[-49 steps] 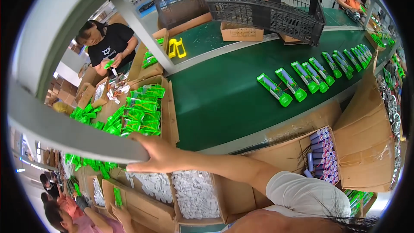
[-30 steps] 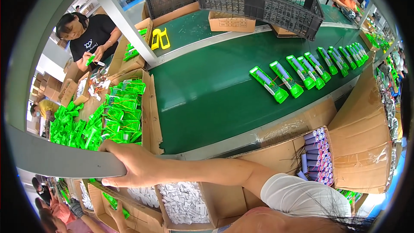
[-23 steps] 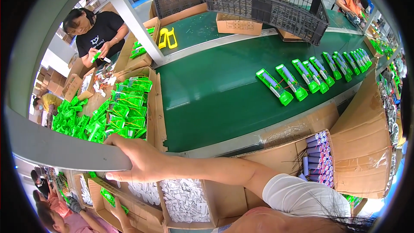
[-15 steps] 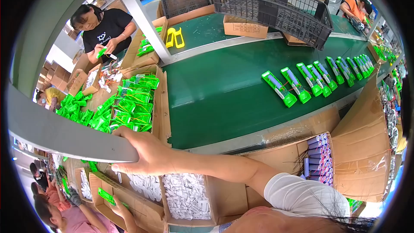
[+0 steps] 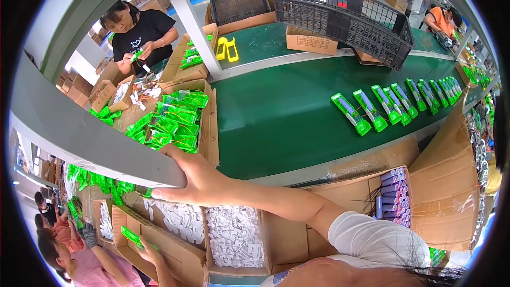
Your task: Manually assembling electronic components and batteries into green plastic flashlight housings on a factory production line.
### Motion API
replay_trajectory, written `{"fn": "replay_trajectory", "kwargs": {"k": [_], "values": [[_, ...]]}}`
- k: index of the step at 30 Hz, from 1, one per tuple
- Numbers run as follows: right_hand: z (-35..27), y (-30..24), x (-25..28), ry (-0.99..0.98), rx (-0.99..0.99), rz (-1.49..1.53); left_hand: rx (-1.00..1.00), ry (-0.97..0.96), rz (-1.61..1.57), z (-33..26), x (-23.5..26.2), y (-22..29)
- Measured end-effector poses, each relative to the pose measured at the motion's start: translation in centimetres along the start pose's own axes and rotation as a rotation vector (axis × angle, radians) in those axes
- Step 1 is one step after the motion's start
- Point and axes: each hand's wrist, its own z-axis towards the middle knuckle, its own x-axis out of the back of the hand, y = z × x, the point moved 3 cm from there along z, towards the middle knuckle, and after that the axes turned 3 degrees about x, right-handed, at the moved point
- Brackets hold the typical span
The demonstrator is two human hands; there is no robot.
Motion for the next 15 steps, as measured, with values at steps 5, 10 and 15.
{"fn": "replay_trajectory", "kwargs": {"k": [5, 10, 15], "values": [[0.0, 0.1, 0.2, -0.005, -0.046, 0.013, -0.037, 0.018, -0.008, -1.0, -0.5, 2.1], [0.0, -0.2, 0.2, 0.006, 0.019, -0.049, -0.026, 0.007, 0.006, -0.9, -0.2, 1.8], [-0.1, -0.1, 0.1, 0.024, 0.030, -0.046, -0.008, 0.008, -0.029, -0.9, -0.1, 1.5]]}}
